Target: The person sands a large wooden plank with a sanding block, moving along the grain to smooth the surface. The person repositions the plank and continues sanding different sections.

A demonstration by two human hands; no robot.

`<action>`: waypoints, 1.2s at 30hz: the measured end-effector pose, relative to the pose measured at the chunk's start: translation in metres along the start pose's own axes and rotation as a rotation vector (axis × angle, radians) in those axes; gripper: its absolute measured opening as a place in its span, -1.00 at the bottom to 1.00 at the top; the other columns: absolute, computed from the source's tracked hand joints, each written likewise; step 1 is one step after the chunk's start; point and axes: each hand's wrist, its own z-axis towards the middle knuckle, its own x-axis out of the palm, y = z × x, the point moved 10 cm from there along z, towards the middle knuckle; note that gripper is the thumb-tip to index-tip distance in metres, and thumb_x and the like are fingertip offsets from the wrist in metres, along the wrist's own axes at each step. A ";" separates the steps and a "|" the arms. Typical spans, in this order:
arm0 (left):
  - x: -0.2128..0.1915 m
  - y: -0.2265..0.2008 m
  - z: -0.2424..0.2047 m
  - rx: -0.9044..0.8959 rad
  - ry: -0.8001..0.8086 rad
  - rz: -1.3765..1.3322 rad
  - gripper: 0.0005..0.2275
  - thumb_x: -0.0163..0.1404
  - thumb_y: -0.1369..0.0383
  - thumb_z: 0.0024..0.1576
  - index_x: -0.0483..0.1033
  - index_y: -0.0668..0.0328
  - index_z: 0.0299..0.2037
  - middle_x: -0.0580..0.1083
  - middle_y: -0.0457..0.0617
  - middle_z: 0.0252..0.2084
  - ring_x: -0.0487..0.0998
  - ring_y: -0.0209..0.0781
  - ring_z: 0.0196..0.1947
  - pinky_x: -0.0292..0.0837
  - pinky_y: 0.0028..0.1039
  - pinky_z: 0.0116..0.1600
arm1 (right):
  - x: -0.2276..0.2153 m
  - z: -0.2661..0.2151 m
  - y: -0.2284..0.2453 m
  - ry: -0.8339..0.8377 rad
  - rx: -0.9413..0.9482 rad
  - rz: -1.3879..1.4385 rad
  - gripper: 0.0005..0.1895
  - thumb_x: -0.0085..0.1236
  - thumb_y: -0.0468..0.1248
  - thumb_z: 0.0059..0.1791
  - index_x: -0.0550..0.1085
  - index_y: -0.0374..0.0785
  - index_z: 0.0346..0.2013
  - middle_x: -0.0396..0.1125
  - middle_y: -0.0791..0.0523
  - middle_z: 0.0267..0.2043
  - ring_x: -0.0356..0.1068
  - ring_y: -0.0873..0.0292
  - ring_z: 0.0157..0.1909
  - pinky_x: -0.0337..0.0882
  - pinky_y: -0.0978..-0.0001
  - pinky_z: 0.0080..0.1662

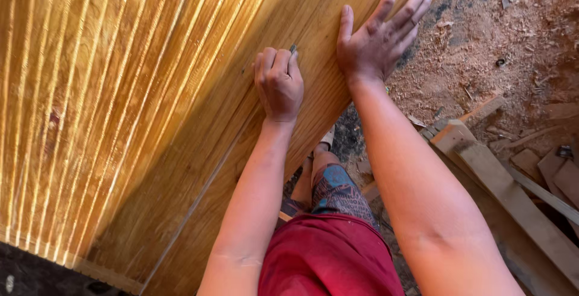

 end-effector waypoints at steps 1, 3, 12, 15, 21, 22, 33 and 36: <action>-0.004 0.001 -0.004 0.001 -0.004 0.007 -0.88 0.15 0.50 0.15 0.45 0.23 -0.38 0.38 0.09 -0.33 0.41 0.12 -0.24 0.32 -0.13 -0.09 | 0.001 0.000 0.001 0.007 0.001 0.013 -0.17 0.08 0.29 0.19 0.07 -0.21 0.47 -0.29 -0.26 0.55 -0.33 -0.33 0.60 0.09 -0.36 0.40; -0.021 0.005 -0.011 -0.022 -0.034 0.016 -0.88 0.16 0.50 0.14 0.45 0.22 -0.38 0.37 0.07 -0.34 0.41 0.10 -0.25 0.32 -0.13 -0.10 | 0.001 0.002 0.006 -0.008 -0.020 -0.010 -0.16 0.05 0.29 0.21 0.06 -0.23 0.48 -0.30 -0.29 0.54 -0.33 -0.35 0.59 0.09 -0.36 0.41; 0.007 -0.005 0.009 0.002 -0.066 -0.005 -0.85 0.19 0.51 0.11 0.45 0.22 -0.41 0.36 0.06 -0.36 0.42 0.09 -0.25 0.33 -0.13 -0.10 | 0.001 0.002 0.004 -0.013 -0.013 0.001 -0.17 0.02 0.31 0.21 0.08 -0.23 0.48 -0.29 -0.29 0.55 -0.31 -0.37 0.59 0.09 -0.31 0.42; -0.009 0.003 -0.006 -0.026 -0.072 -0.016 -0.86 0.18 0.50 0.11 0.45 0.22 -0.39 0.36 0.06 -0.36 0.42 0.08 -0.25 0.34 -0.14 -0.09 | 0.001 0.003 0.003 -0.002 -0.007 -0.009 -0.16 0.03 0.31 0.19 0.09 -0.24 0.47 -0.28 -0.29 0.54 -0.31 -0.36 0.58 0.07 -0.33 0.41; 0.003 -0.006 0.009 0.011 -0.063 -0.005 -0.86 0.15 0.50 0.13 0.44 0.20 -0.41 0.37 0.06 -0.37 0.41 0.10 -0.26 0.33 -0.13 -0.08 | -0.007 0.003 0.009 0.026 0.011 0.007 -0.15 0.06 0.28 0.17 0.08 -0.26 0.46 -0.29 -0.31 0.54 -0.32 -0.36 0.59 0.07 -0.33 0.39; 0.025 -0.011 0.025 0.016 -0.040 -0.019 -0.86 0.14 0.50 0.16 0.44 0.21 -0.41 0.37 0.08 -0.36 0.41 0.13 -0.25 0.33 -0.12 -0.09 | -0.008 0.008 0.009 0.010 0.013 0.006 -0.15 0.06 0.27 0.16 0.08 -0.28 0.46 -0.29 -0.32 0.54 -0.33 -0.37 0.58 0.07 -0.32 0.39; 0.008 -0.011 0.013 -0.045 -0.054 0.039 -0.86 0.12 0.48 0.12 0.41 0.20 -0.42 0.36 0.05 -0.35 0.40 0.10 -0.24 0.33 -0.11 -0.08 | -0.006 0.003 0.008 -0.005 -0.009 -0.028 -0.16 -0.04 0.31 0.19 0.08 -0.26 0.48 -0.28 -0.32 0.54 -0.29 -0.36 0.58 0.09 -0.31 0.40; 0.051 -0.027 0.045 0.026 -0.044 0.017 -0.89 0.13 0.49 0.14 0.46 0.19 -0.38 0.36 0.07 -0.34 0.41 0.10 -0.24 0.32 -0.11 -0.09 | -0.004 0.002 0.009 0.002 -0.009 -0.017 -0.16 -0.06 0.31 0.18 0.08 -0.26 0.47 -0.27 -0.32 0.54 -0.29 -0.36 0.58 0.09 -0.31 0.40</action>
